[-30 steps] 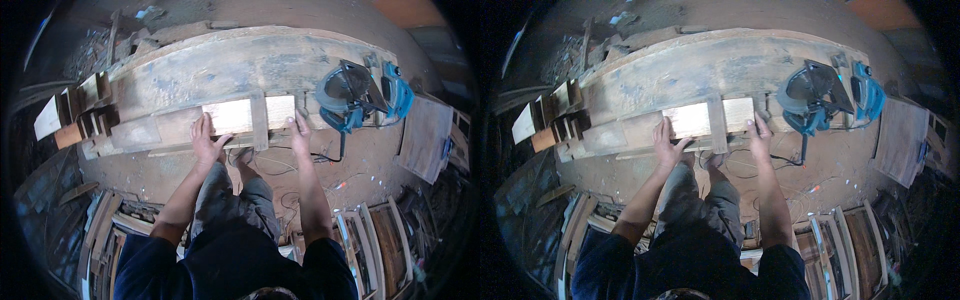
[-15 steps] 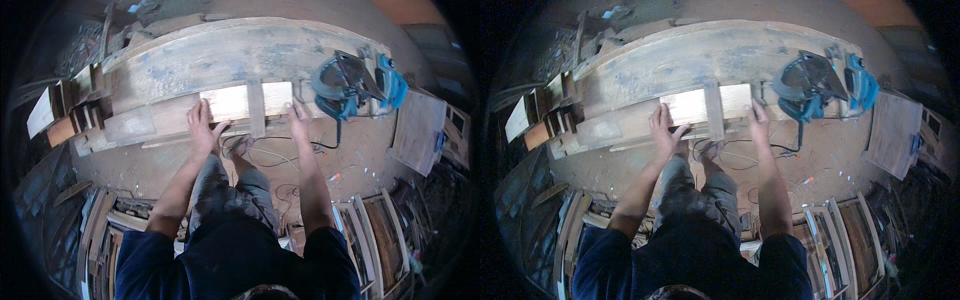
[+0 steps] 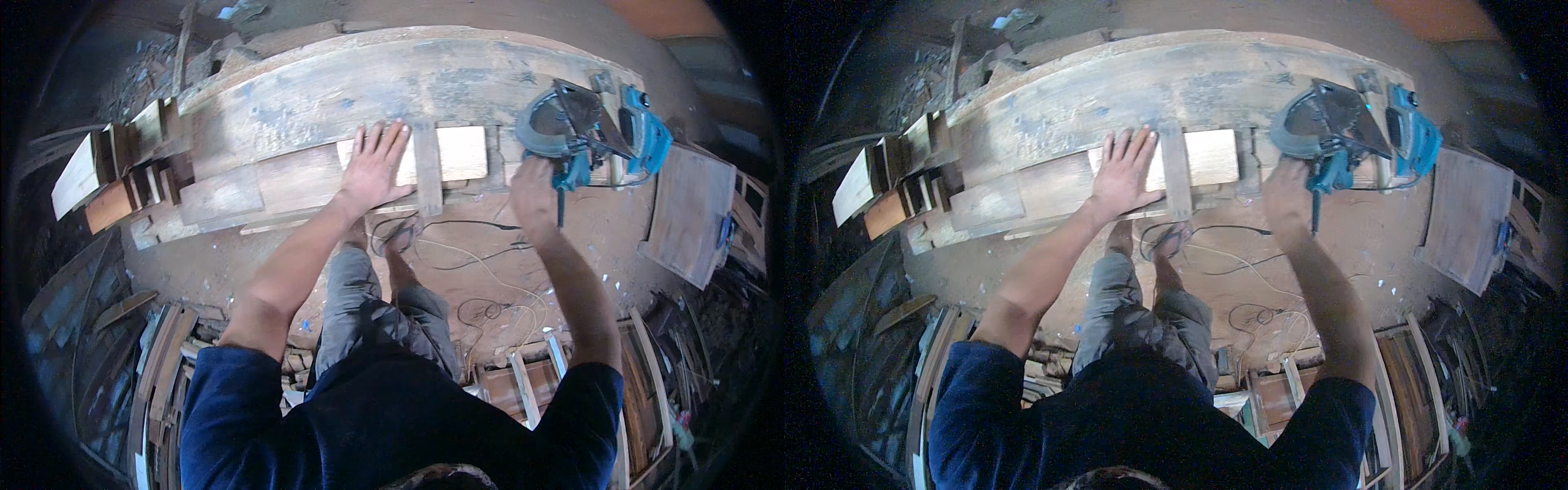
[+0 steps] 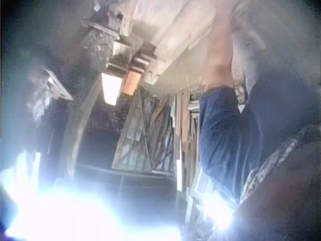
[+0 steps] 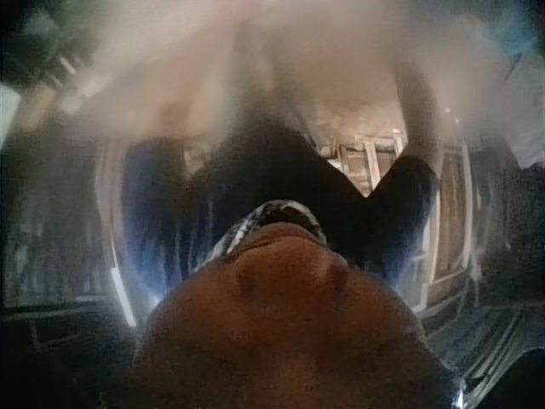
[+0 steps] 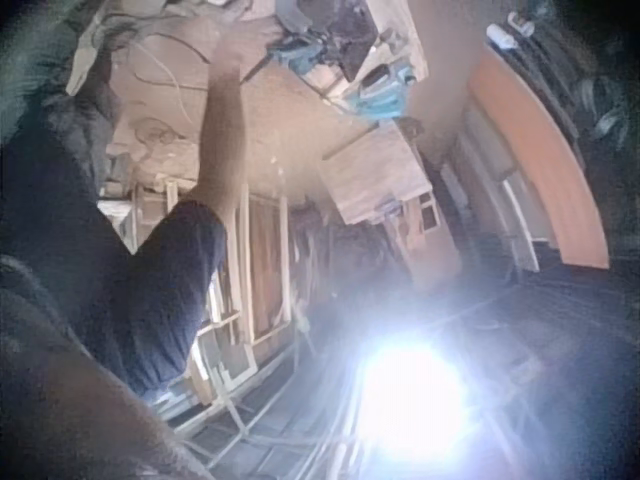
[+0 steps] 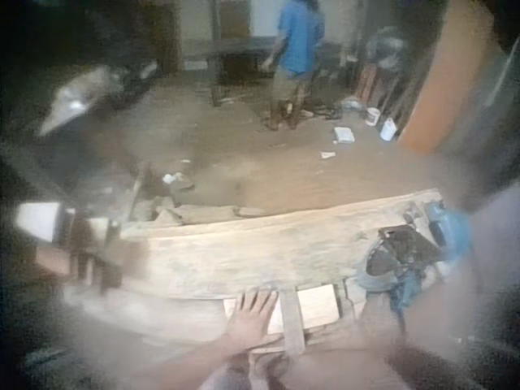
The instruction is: The person measures and cuts wooden planks using a circular saw in a cluttered workshop. They use a tape measure and a square to mark the wood before making precise cuts with the power tool.
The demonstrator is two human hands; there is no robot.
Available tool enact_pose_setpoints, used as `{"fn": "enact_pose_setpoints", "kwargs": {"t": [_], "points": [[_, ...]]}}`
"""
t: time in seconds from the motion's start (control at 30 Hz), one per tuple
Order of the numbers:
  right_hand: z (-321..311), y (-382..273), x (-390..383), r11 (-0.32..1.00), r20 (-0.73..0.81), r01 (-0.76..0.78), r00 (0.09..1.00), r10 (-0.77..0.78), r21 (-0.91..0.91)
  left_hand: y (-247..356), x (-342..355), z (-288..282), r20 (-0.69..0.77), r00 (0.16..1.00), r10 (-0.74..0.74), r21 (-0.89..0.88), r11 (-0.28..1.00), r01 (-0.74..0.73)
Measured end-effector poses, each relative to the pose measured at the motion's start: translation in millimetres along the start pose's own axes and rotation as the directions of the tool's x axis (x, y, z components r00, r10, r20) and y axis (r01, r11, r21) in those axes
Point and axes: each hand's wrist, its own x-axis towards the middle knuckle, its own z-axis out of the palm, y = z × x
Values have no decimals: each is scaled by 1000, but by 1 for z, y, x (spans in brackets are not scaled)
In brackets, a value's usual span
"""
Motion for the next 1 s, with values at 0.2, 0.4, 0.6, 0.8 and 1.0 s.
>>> {"fn": "enact_pose_setpoints", "kwargs": {"t": [0.2, 0.4, 0.6, 0.8, 1.0], "points": [[63, 33, 45, 791, 263, -258, 956, 128, 555, 8, 4, -3, 58, 998, 12, 0, 1000, -12], [13, 103, -7, 771, 383, -278, 923, 48, 573, 3, 0, 8, -1, 998, 60, 67, 996, -60], [0, 102, -131, -207, 355, -289, 808, 470, 934, 5, 0, 4, -1, 998, 58, 97, 994, -58], [-28, 55, -220, -907, 658, -14, 692, 295, 421, 8, 1, 3, -2, 1000, 17, 123, 992, -17], [-21, 12, -236, -921, 469, 85, 841, 271, 379, 2, 1, 19, -88, 995, 48, 142, 989, -36]]}}
